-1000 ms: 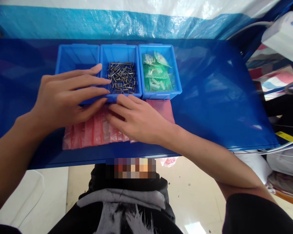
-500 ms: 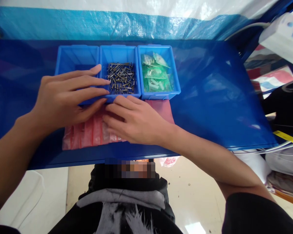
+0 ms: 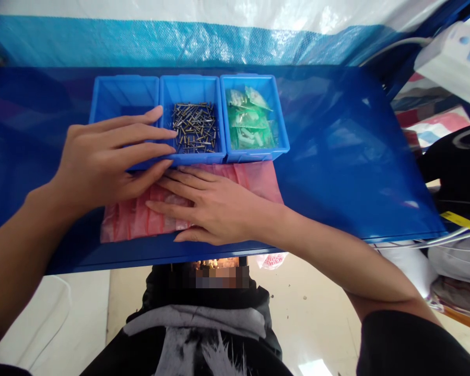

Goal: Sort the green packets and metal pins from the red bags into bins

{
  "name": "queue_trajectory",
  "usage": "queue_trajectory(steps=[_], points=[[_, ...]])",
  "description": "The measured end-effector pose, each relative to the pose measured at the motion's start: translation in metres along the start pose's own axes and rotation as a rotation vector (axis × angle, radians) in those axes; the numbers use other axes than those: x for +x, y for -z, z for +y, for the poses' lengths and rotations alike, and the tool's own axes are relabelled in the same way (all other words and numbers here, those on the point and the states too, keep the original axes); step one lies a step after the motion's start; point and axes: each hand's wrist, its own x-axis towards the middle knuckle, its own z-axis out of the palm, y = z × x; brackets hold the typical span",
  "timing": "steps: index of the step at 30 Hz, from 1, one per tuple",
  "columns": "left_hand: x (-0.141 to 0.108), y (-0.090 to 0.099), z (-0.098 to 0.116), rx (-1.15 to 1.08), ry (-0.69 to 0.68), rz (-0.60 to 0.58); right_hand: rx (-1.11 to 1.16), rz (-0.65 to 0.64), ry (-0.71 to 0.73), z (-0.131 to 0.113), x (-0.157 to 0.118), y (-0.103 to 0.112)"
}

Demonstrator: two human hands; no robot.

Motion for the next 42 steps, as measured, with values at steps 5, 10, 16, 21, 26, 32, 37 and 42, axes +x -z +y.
queue_trajectory(steps=[5, 10, 16, 21, 26, 32, 37, 42], points=[[0.001, 0.0, -0.001, -0.013, -0.012, 0.016, 0.006, 0.004, 0.047, 0.008, 0.001, 0.001], [0.002, -0.001, -0.002, -0.032, -0.038, 0.031, -0.054, 0.143, 0.133, 0.008, 0.003, 0.005], [-0.001, -0.003, -0.004, -0.046, -0.022, 0.037, -0.194, 0.487, -0.009, 0.018, -0.002, 0.026], [-0.003, -0.003, -0.004, -0.026, -0.014, 0.024, -0.283, 0.373, -0.248, 0.035, -0.009, 0.035], [-0.003, -0.002, -0.002, -0.061, 0.02, 0.018, -0.242, 0.311, -0.312, 0.041, -0.013, 0.038], [-0.002, -0.002, -0.003, -0.081, -0.004, 0.014, -0.193, 0.302, -0.268, 0.049, -0.017, 0.043], [-0.002, -0.002, -0.003, -0.078, -0.018, 0.033, -0.196, 0.271, -0.253, 0.053, -0.019, 0.042], [-0.001, 0.0, -0.002, -0.049, -0.002, -0.002, -0.253, 0.241, -0.239, 0.051, -0.017, 0.042]])
